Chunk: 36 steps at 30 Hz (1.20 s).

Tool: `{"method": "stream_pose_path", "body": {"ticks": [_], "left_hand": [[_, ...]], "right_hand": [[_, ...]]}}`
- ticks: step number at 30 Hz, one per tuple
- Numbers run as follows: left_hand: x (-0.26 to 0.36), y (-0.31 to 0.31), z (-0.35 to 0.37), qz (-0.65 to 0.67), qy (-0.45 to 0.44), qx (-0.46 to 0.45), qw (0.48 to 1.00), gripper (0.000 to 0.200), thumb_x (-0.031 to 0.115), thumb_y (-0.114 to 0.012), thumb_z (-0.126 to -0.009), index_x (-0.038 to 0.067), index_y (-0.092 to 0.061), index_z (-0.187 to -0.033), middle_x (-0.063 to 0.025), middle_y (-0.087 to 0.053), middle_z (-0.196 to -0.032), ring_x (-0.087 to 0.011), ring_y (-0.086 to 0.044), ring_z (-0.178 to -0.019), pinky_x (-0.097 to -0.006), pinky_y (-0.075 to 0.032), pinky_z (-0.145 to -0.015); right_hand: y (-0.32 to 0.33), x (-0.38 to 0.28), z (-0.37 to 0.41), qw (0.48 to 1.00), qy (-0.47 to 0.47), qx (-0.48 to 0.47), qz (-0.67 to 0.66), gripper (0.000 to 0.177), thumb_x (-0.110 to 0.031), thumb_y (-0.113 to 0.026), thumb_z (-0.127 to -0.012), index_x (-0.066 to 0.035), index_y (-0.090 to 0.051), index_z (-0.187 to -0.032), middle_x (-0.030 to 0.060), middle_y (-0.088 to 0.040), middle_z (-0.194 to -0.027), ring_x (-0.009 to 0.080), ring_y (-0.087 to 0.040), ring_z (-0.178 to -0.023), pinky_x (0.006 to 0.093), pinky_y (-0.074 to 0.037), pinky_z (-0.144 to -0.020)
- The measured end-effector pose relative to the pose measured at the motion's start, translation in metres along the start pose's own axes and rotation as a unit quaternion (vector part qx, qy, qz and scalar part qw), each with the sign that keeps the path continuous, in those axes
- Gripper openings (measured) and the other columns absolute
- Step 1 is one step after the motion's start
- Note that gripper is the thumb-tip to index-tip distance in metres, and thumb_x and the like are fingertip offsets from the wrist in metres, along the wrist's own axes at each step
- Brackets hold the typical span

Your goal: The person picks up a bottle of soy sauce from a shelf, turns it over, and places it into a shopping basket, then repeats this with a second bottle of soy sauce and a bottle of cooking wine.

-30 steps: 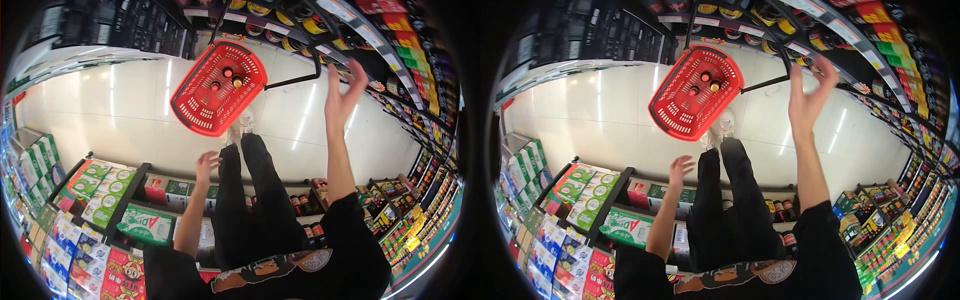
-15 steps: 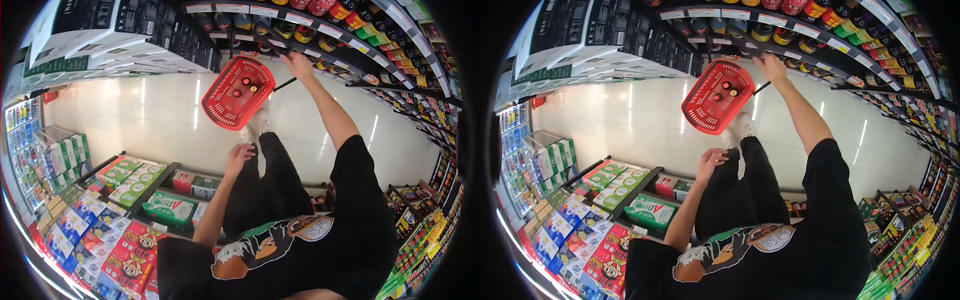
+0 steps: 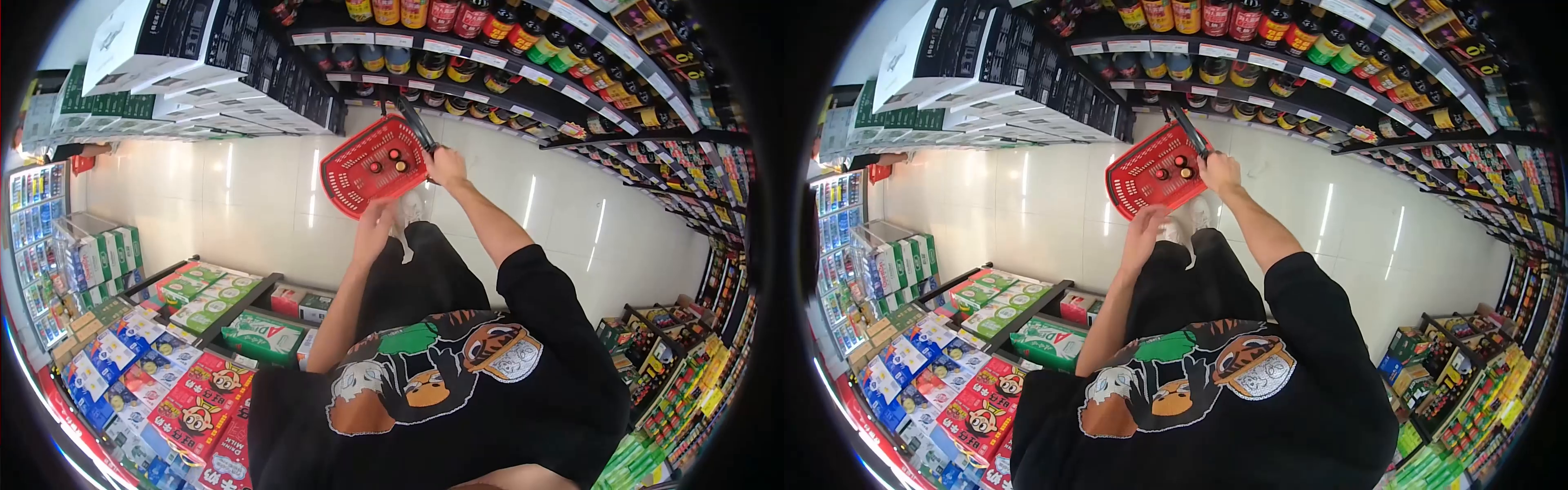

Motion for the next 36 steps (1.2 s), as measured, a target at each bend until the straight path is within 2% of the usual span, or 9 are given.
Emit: {"method": "stream_pose_path", "body": {"ticks": [2, 8, 14, 17, 21, 26, 30, 32, 36], "left_hand": [[0.018, -0.015, -0.024, -0.019, -0.095, -0.028, 0.995, 0.033, 0.020, -0.058, -0.104, -0.004, -0.059, -0.126, -0.0139, -0.069, -0.124, -0.0247, -0.066, -0.116, -0.0353, -0.051, -0.100], [0.036, -0.087, -0.062, -0.064, -0.098, -0.035, 0.992, 0.055, 0.022, -0.063, -0.101, -0.010, -0.045, -0.142, -0.0234, -0.059, -0.138, -0.0283, -0.058, -0.130, -0.0365, -0.045, -0.108], [0.005, -0.157, -0.090, -0.154, -0.207, 0.030, 0.966, 0.072, 0.030, -0.064, -0.098, -0.015, -0.034, -0.145, -0.0327, -0.061, -0.126, -0.0401, -0.062, -0.120, -0.0423, -0.048, -0.102], [-0.015, -0.174, -0.094, -0.042, -0.147, 0.040, 0.987, 0.043, 0.023, -0.063, -0.102, -0.007, -0.048, -0.129, -0.0143, -0.068, -0.102, -0.0213, -0.068, -0.092, -0.0329, -0.054, -0.081], [-0.025, -0.205, -0.074, 0.005, 0.011, -0.041, 0.999, 0.030, 0.027, -0.066, -0.100, -0.002, -0.057, -0.105, -0.0056, -0.061, -0.081, -0.0123, -0.061, -0.070, -0.0297, -0.049, -0.059], [-0.050, -0.258, -0.072, 0.014, 0.090, -0.054, 0.994, 0.033, 0.034, -0.070, -0.096, 0.003, -0.059, -0.097, -0.0037, -0.059, -0.079, -0.0128, -0.059, -0.062, -0.0293, -0.047, -0.052], [-0.094, -0.307, -0.076, 0.042, 0.138, -0.043, 0.989, 0.037, 0.036, -0.074, -0.091, 0.002, -0.061, -0.091, -0.0018, -0.058, -0.069, -0.0131, -0.056, -0.053, -0.0301, -0.046, -0.050], [-0.106, -0.324, -0.061, -0.015, 0.143, -0.018, 0.989, 0.035, 0.034, -0.074, -0.090, 0.002, -0.064, -0.096, -0.0002, -0.057, -0.069, -0.0115, -0.054, -0.053, -0.0289, -0.043, -0.049], [-0.134, -0.358, -0.044, -0.066, 0.148, -0.008, 0.987, 0.029, 0.032, -0.073, -0.091, 0.004, -0.066, -0.093, 0.0013, -0.054, -0.066, -0.0106, -0.051, -0.051, -0.0289, -0.040, -0.047]], "right_hand": [[-0.003, 0.015, 0.013, 1.000, -0.018, 0.005, -0.014, 0.045, -0.044, -0.057, -0.098, -0.001, -0.072, -0.097, 0.0256, -0.072, -0.087, 0.0443, -0.071, -0.084, 0.0541, -0.056, -0.079], [0.000, 0.041, 0.058, 0.995, -0.096, 0.012, -0.033, 0.044, -0.043, -0.058, -0.097, -0.001, -0.071, -0.101, 0.0257, -0.073, -0.096, 0.0443, -0.070, -0.089, 0.0534, -0.056, -0.082], [-0.011, 0.053, 0.112, 0.980, -0.190, -0.046, -0.043, 0.038, -0.037, -0.062, -0.091, -0.007, -0.068, -0.113, 0.0221, -0.073, -0.106, 0.0416, -0.071, -0.102, 0.0514, -0.057, -0.089], [-0.010, 0.065, 0.128, 0.972, -0.214, -0.060, -0.075, 0.042, -0.039, -0.061, -0.091, -0.008, -0.067, -0.118, 0.0215, -0.073, -0.110, 0.0410, -0.070, -0.105, 0.0511, -0.056, -0.091], [-0.029, 0.113, 0.146, 0.968, -0.174, -0.082, -0.159, 0.047, -0.040, -0.068, -0.089, 0.000, -0.072, -0.113, 0.0235, -0.075, -0.106, 0.0422, -0.071, -0.101, 0.0499, -0.056, -0.090], [0.009, 0.162, 0.185, 0.962, -0.064, -0.113, -0.239, 0.058, -0.047, -0.066, -0.094, 0.001, -0.068, -0.125, 0.0257, -0.073, -0.111, 0.0384, -0.072, -0.104, 0.0434, -0.055, -0.092], [0.075, 0.210, 0.238, 0.939, 0.043, -0.090, -0.330, 0.046, -0.033, -0.060, -0.102, 0.004, -0.062, -0.129, 0.0181, -0.074, -0.115, 0.0313, -0.073, -0.102, 0.0377, -0.055, -0.091], [0.124, 0.229, 0.274, 0.829, 0.000, -0.098, -0.551, 0.029, -0.018, -0.058, -0.105, 0.002, -0.064, -0.124, 0.0140, -0.073, -0.106, 0.0192, -0.070, -0.097, 0.0323, -0.054, -0.090], [0.216, 0.282, 0.317, 0.794, 0.010, -0.018, -0.608, 0.025, -0.014, -0.052, -0.108, 0.004, -0.064, -0.120, 0.0113, -0.072, -0.105, 0.0183, -0.070, -0.094, 0.0312, -0.054, -0.090]]}}
Point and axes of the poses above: each hand's wrist, its own z-axis away from the middle knuckle, its own y-axis out of the back of the hand, x = y × z, the point moved 8 cm from there along -z, towards the middle knuckle
